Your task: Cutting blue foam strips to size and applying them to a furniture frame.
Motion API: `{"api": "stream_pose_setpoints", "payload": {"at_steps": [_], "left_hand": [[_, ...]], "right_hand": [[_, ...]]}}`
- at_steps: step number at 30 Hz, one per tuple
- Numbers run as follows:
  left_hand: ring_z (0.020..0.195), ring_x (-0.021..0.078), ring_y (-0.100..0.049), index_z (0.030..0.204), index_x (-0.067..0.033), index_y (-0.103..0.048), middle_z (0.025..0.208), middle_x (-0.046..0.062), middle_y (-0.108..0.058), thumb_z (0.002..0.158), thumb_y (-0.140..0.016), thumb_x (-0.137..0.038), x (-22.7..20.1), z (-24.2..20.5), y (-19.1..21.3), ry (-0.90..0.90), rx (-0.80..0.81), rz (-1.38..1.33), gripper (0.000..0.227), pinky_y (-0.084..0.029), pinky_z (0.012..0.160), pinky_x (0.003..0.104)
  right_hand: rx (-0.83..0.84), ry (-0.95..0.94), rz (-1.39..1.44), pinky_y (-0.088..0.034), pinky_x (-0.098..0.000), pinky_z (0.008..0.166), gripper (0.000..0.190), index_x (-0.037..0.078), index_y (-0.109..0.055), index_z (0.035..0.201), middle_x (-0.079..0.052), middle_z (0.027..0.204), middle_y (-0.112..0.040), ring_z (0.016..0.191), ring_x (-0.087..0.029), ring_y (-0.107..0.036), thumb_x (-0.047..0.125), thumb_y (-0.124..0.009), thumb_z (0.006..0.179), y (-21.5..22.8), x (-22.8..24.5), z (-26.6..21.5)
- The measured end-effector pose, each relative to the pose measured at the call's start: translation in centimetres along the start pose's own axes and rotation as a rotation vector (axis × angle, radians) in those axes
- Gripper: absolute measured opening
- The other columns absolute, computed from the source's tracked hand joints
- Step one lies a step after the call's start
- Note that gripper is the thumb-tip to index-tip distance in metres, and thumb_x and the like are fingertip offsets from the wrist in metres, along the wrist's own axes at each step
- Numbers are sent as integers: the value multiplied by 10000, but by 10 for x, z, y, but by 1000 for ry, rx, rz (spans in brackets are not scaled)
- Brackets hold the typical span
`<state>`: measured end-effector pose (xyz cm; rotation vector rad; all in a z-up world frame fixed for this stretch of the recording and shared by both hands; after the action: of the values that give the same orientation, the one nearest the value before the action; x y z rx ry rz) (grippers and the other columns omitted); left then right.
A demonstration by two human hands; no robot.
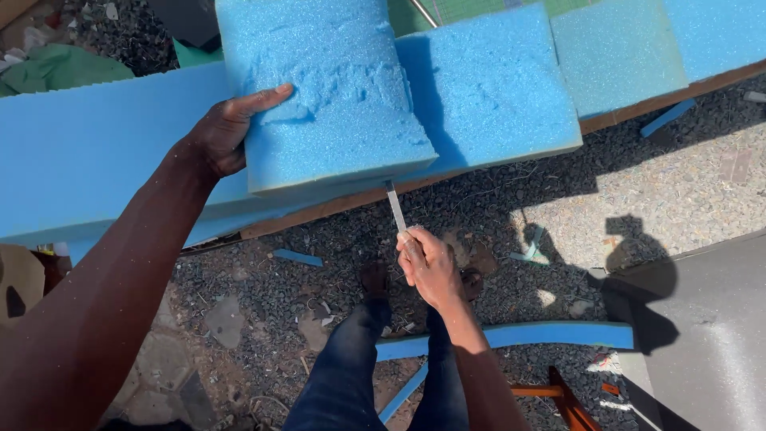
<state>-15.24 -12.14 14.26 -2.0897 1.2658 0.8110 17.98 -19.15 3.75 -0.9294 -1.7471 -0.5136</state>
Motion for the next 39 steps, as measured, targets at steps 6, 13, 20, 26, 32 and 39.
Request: {"api": "stream_pose_setpoints", "payload": {"at_steps": [6,13,20,26,32,39], "left_hand": [[982,313,-804,1241,-90,-723,1131,111,-795,886,-858,-268,7,5,14,-42,79,-69,420,-669,903,543],[1038,344,-791,1297,-100,-723,1211,130,-785,886,-871,-264,10,19,41,-9,149,-205,467,-666,936,573],[1084,349,-782,1327,-92,-708,1248,124,-777,915,-853,-249,25,34,53,-2,195,-262,464,-654,972,574],[1106,371,-764,1330,-80,-717,1292,149,-760,925,-840,-224,32,41,61,42,227,-380,447,-634,1008,605],[1100,341,-775,1361,-88,-695,1292,113,-763,897,-876,-255,22,33,55,-2,200,-313,525,-645,993,600],[1077,327,-775,1328,-82,-683,1233,130,-773,873,-874,-238,-2,-4,28,-31,204,-213,518,-648,954,579]], "right_hand": [[-84,102,-204,-461,-352,489,374,44,-690,900,-41,466,-520,378,-156,-479,174,-413,1114,-11,20,60],[-119,-148,-85,-562,-335,488,351,52,-662,848,-103,511,-615,432,-210,-658,217,-494,1107,-55,30,-8],[-23,-1,-158,-500,-331,443,302,-40,-694,1040,-72,547,-616,441,-149,-605,136,-458,1106,-39,65,67],[-12,-148,27,-523,-324,415,258,-69,-710,1066,-144,521,-655,405,-227,-670,68,-492,1046,-82,27,-24],[-47,30,-26,-458,-322,435,263,3,-721,1048,-100,541,-620,412,-180,-587,106,-486,1104,-66,12,89],[101,-143,129,-551,-341,487,415,-198,-501,1335,-178,648,-691,533,-216,-709,147,-454,1109,-127,13,-28]]}}
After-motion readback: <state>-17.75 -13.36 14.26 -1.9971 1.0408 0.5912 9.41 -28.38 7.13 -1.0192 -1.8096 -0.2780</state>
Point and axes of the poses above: each hand's wrist, its own z-axis towards the middle knuckle, its own y-axis out of the back of the hand, x = y × z, the point moved 4 cm from there along z, towards the middle knuckle
